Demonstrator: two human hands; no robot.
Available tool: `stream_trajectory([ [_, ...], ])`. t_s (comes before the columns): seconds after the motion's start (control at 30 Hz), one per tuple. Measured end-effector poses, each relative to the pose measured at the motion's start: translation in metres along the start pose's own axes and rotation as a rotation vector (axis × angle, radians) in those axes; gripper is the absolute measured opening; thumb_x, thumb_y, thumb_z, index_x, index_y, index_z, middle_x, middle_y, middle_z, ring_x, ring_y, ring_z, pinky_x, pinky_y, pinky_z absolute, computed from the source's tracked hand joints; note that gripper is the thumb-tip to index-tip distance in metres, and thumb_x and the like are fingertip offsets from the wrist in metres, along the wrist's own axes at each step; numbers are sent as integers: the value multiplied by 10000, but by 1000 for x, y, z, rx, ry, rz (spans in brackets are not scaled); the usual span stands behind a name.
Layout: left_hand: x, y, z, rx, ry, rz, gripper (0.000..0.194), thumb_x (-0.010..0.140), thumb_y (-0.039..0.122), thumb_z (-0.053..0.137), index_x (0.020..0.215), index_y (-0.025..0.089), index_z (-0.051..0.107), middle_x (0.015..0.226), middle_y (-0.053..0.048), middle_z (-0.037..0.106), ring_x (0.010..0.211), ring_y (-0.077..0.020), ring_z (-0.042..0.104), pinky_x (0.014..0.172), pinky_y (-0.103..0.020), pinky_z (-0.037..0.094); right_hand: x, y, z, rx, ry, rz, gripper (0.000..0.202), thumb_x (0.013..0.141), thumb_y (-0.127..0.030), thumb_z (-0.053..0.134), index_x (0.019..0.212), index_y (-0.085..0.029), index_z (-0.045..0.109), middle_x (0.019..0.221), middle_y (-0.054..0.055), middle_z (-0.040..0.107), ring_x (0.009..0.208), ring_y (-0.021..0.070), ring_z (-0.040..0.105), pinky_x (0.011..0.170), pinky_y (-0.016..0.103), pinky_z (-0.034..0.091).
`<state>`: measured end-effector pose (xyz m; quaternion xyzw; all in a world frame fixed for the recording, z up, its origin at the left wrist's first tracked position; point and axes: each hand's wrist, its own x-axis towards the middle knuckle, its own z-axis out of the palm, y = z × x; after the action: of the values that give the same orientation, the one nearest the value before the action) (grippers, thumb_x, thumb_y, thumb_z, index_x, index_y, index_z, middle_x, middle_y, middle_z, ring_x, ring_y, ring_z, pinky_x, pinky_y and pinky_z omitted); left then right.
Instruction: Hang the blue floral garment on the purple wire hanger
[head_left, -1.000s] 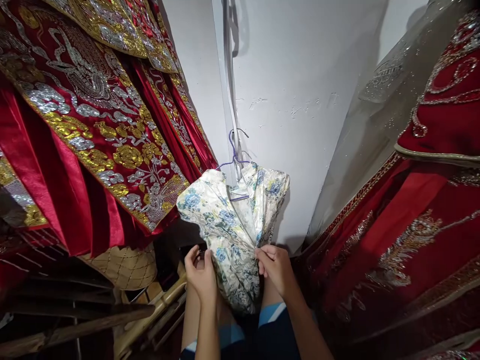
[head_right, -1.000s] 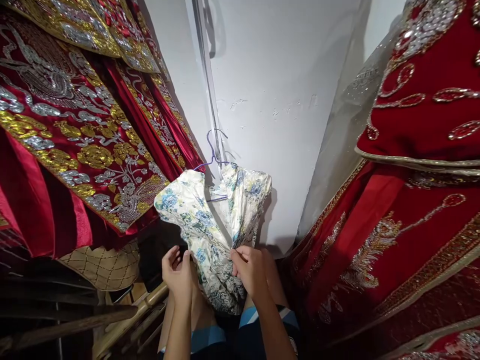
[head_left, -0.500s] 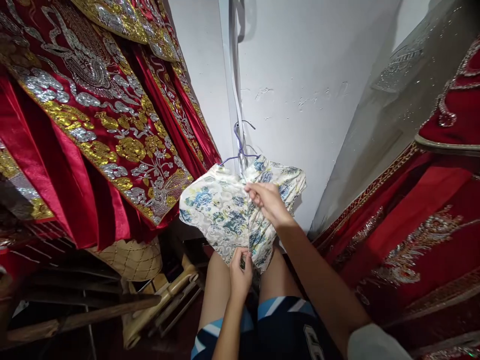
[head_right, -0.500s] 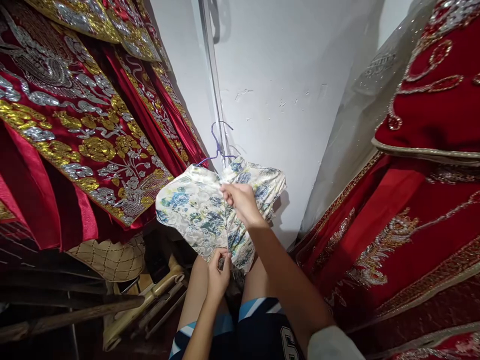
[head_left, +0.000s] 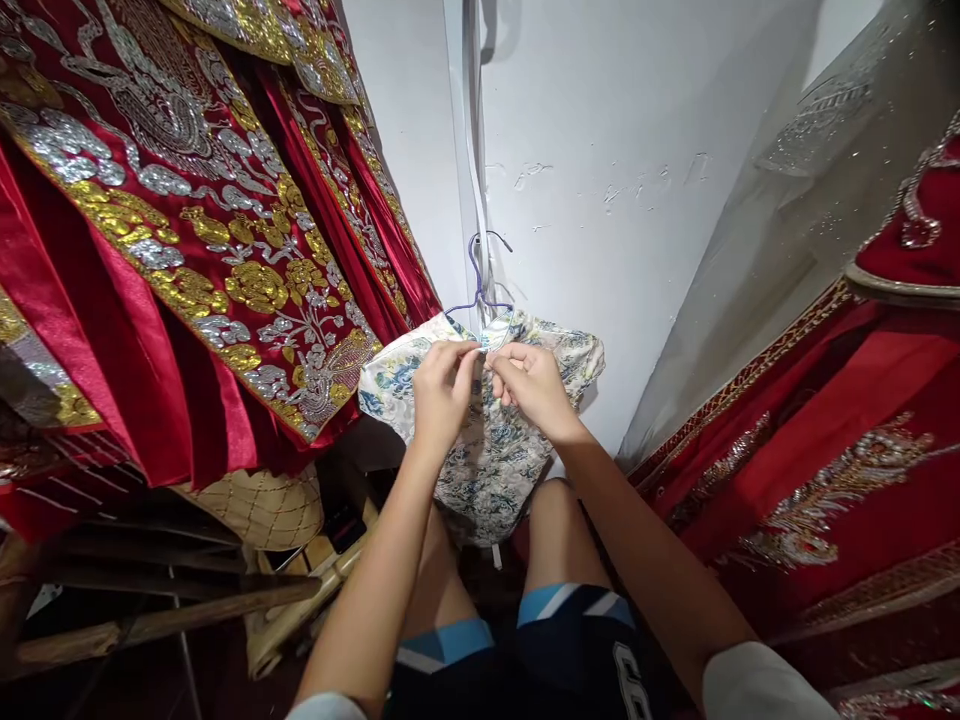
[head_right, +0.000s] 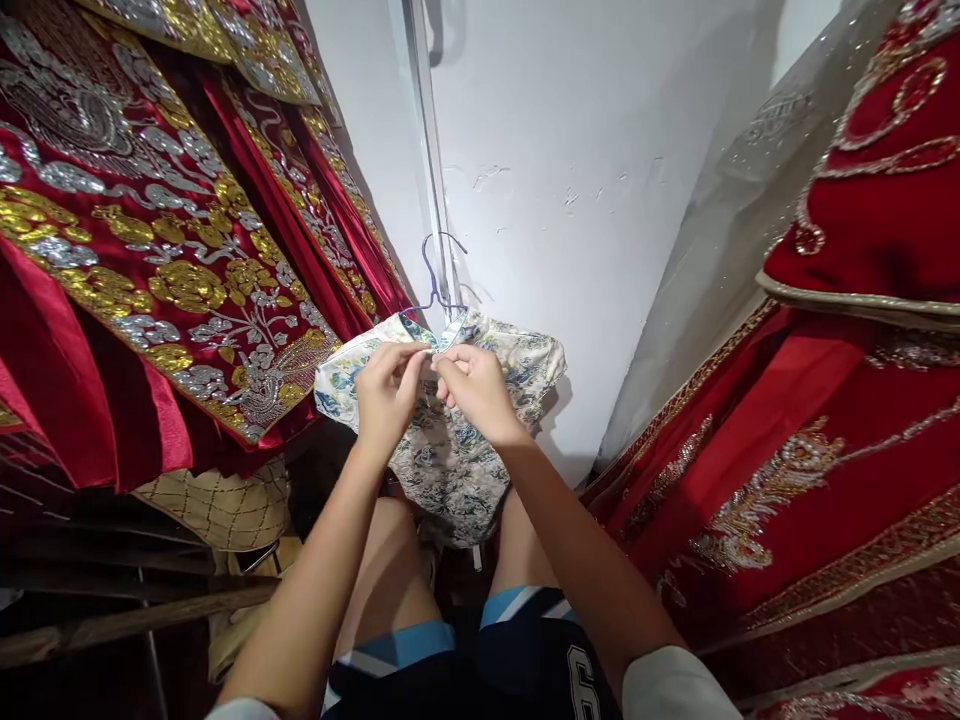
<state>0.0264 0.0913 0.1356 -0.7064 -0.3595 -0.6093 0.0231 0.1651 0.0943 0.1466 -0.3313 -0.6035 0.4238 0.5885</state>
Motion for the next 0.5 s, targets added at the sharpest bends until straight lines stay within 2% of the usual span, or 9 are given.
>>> stream_trajectory([
  [0.1,24,1,-1,86,-38,160,136,971,215,557,917,160,669,884,-58,670,837,-163,617,790,-286,483,5,17,0,-111,77,-5,198,825,-330,615,679,-200,581,481,-49,550,401,97,448,427,225,320],
  [0.17,29,-1,-8,64,52,122,123,970,209,558,929,161,664,908,-56,667,874,-164,615,829,-293,480,4,39,1,-164,96,61,222,791,-299,619,605,-207,542,471,-45,537,426,102,449,461,231,328],
  [0.23,32,-10,-21,-95,289,-116,80,947,193,602,929,164,674,935,-37,659,923,-151,600,899,-282,463,-3,62,2,-162,66,152,221,745,-265,613,553,-209,520,450,-41,532,435,105,457,479,232,335],
  [0.3,32,-27,-39,-320,552,-438,62,939,165,616,910,159,671,938,-15,638,932,-123,579,949,-256,442,-14,79,1,-122,34,220,189,711,-264,596,545,-209,525,432,-40,527,420,107,453,464,230,329],
  [0.33,29,-39,-47,-421,644,-579,99,957,152,582,889,153,654,916,-9,624,909,-112,573,955,-251,443,-20,84,1,-100,29,240,176,703,-276,587,550,-210,529,423,-43,519,404,105,437,444,230,315],
  [0.37,25,-50,-54,-496,691,-690,170,986,141,514,861,145,629,879,-10,610,870,-107,573,947,-259,456,-27,87,0,-79,24,258,167,698,-291,578,557,-210,535,417,-46,512,390,101,418,427,229,300],
  [0.43,9,-71,-59,-625,708,-886,300,1016,99,367,804,146,575,785,-16,588,797,-112,589,905,-277,496,-40,86,0,-41,11,283,162,693,-316,566,574,-208,549,415,-50,504,376,96,391,407,228,282],
  [0.5,-16,-84,-53,-778,689,-1055,335,993,46,330,766,163,546,715,-12,578,756,-109,614,853,-248,521,-54,82,0,17,12,318,156,695,-321,569,592,-204,560,420,-53,500,377,92,377,402,226,272],
])
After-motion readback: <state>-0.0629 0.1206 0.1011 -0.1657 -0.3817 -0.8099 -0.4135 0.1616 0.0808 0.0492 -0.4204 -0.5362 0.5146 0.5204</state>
